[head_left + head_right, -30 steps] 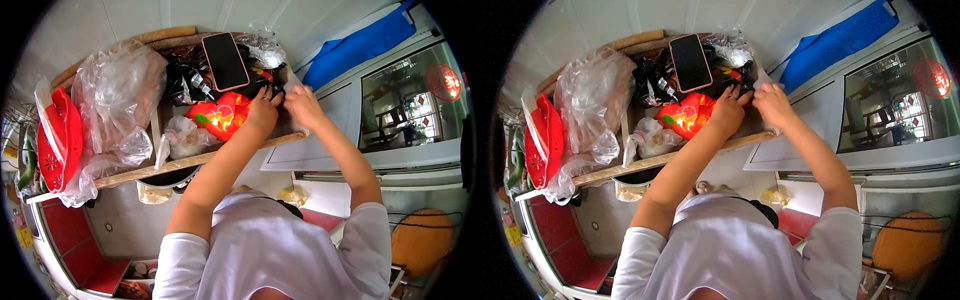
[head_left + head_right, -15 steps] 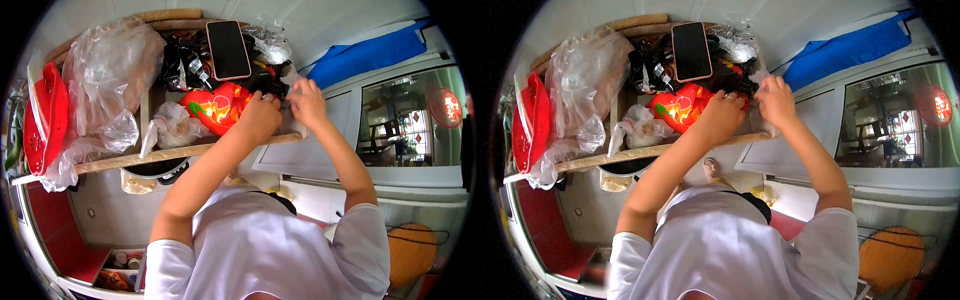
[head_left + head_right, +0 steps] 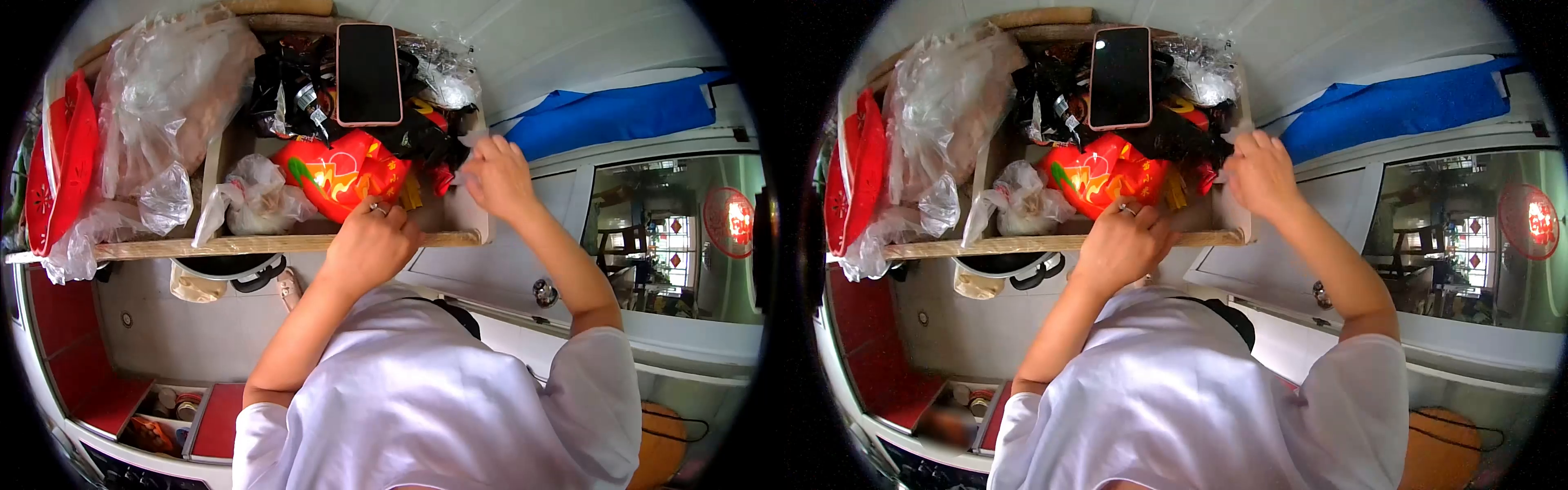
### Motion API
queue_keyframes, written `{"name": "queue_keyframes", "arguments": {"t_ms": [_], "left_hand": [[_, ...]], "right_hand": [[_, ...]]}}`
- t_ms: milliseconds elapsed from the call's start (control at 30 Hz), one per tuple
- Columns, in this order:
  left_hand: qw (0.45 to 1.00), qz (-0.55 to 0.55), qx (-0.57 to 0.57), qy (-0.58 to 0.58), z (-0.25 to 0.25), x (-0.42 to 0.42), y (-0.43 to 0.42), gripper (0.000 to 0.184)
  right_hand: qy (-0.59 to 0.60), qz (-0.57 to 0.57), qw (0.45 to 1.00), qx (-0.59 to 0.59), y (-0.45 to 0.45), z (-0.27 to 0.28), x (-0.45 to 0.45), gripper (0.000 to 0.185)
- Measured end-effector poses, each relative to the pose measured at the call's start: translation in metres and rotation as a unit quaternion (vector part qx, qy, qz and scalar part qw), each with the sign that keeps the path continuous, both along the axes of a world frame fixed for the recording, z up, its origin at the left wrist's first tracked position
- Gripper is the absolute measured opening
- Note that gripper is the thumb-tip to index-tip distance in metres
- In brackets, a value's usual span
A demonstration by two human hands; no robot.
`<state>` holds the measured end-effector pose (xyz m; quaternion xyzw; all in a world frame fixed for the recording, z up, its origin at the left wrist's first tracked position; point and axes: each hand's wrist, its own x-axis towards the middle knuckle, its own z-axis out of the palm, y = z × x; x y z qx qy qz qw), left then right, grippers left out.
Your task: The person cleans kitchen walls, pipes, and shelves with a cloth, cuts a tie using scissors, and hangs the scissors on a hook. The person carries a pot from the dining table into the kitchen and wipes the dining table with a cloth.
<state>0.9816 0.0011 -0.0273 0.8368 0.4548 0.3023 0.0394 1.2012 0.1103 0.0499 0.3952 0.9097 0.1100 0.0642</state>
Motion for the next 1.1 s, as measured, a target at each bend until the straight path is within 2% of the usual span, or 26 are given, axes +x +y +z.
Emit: {"name": "queue_keyframes", "arguments": {"t_ms": [133,200,233,300,333,433,567,600,700,800,833,900,1000,1067,1100], "left_hand": [[1.000,0.001,0.005,-0.001,0.000,-0.002,0.001,0.022],[1.000,-0.006,0.002,-0.006,0.000,-0.002,0.001,0.022],[1.000,-0.007,-0.002,-0.009,0.000,-0.002,0.001,0.023],[1.000,-0.006,-0.005,-0.014,-0.001,-0.002,0.002,0.023],[1.000,-0.006,-0.001,-0.013,-0.003,-0.002,0.003,0.023],[1.000,-0.007,-0.004,-0.016,-0.004,-0.003,0.000,0.023],[1.000,-0.009,-0.003,-0.013,-0.005,-0.003,0.000,0.023],[1.000,-0.009,-0.002,-0.015,-0.005,-0.002,0.000,0.023],[1.000,-0.009,-0.008,-0.019,-0.006,-0.003,0.000,0.024],[1.000,-0.009,-0.006,-0.025,-0.007,-0.003,0.000,0.025],[1.000,-0.010,-0.006,-0.028,-0.007,-0.003,0.000,0.024],[0.999,-0.010,-0.008,-0.035,-0.008,-0.002,0.000,0.024],[1.000,-0.009,-0.005,-0.002,-0.007,-0.002,0.000,0.023],[0.999,-0.010,-0.010,-0.033,-0.007,-0.002,0.001,0.023],[0.999,-0.011,-0.007,-0.031,-0.006,-0.002,0.001,0.023]], "right_hand": [[0.016,0.084,0.996,0.030,0.011,-0.014,-0.001,0.010],[-0.106,0.113,0.987,-0.044,0.001,-0.018,0.000,0.007],[-0.108,0.112,0.987,-0.044,-0.007,-0.018,-0.002,0.007],[-0.163,0.124,0.972,-0.118,-0.017,-0.018,-0.009,0.005],[-0.164,0.127,0.971,-0.117,-0.012,-0.018,-0.010,0.005],[-0.096,0.043,0.994,-0.006,0.012,-0.013,-0.014,0.006],[-0.064,0.113,0.990,0.061,0.011,-0.020,-0.012,0.006],[-0.067,0.113,0.989,0.062,0.008,-0.021,-0.011,0.006],[-0.148,0.127,0.979,-0.060,0.000,-0.026,-0.011,0.006],[-0.143,0.130,0.977,-0.089,0.002,-0.022,-0.009,0.007],[-0.143,0.131,0.977,-0.089,0.005,-0.017,-0.009,0.007],[-0.075,0.081,0.994,-0.007,0.013,-0.004,-0.012,0.008],[-0.087,0.124,0.988,0.042,0.009,-0.014,-0.012,0.008],[-0.107,0.128,0.985,0.054,0.003,-0.020,-0.011,0.007],[-0.129,0.096,0.987,-0.002,-0.004,-0.019,-0.014,0.007]]}}
